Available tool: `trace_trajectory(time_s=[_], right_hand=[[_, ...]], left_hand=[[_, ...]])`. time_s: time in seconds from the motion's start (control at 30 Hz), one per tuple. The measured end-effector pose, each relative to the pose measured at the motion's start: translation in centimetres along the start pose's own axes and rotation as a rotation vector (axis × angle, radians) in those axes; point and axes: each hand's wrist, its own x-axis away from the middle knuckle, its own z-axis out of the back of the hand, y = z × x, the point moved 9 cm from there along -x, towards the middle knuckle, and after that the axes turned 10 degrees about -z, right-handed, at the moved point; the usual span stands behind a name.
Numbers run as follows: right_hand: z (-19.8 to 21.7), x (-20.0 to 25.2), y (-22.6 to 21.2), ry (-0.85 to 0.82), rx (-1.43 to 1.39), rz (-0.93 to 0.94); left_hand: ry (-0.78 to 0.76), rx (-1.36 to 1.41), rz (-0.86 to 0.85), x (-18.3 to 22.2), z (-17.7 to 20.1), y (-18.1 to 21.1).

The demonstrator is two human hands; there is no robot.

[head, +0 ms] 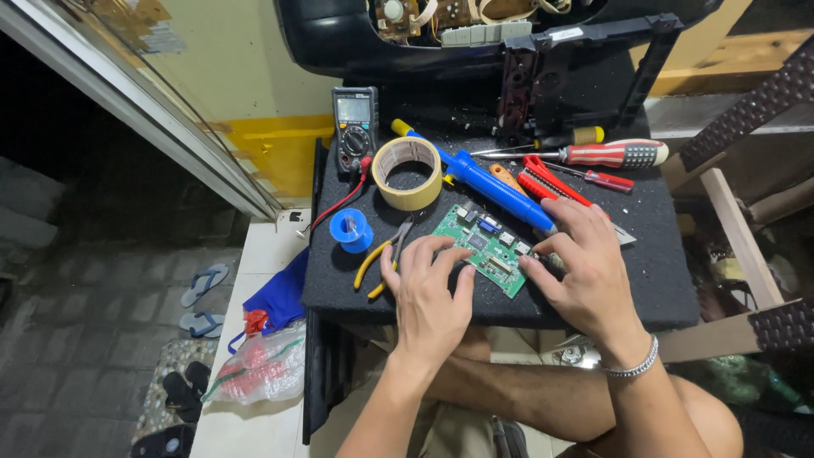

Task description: Desoldering electronic components from a circuit board using a soldering iron and pliers.

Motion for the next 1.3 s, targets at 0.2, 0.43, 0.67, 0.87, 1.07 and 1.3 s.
trace_trajectory(time_s=[0.2,0.43,0.67,0.87,1.07,1.3], right_hand=[[1.1,0.7,-1.0,0.103,0.091,0.047],[0.7,3.3,-2.4,0.149,0.146,-0.001],[-0.3,4.3,-2.7,0.183,0.116,-0.063],[0.1,4.3,-2.9,0.192,0.089,-0.074],[0.0,4.3,-2.8,0.193,0.092,-0.088],[0.1,4.4,-2.8,0.187,0.081,-0.096]], left_hand=[[0.120,-0.110,-0.035,1.5,0.6,-0.2],[0.110,-0.078,-0.037,1.1,1.5,-0.3],[-0.032,-0.049,-0.042,-0.1,-0.6,-1.7],[-0.098,-0.011,-0.009,-0.8,-1.2,-1.7],[-0.145,0.021,0.014,-1.0,-1.7,-2.0],[-0.169,0.058,0.028,-1.2,-1.8,-2.3]])
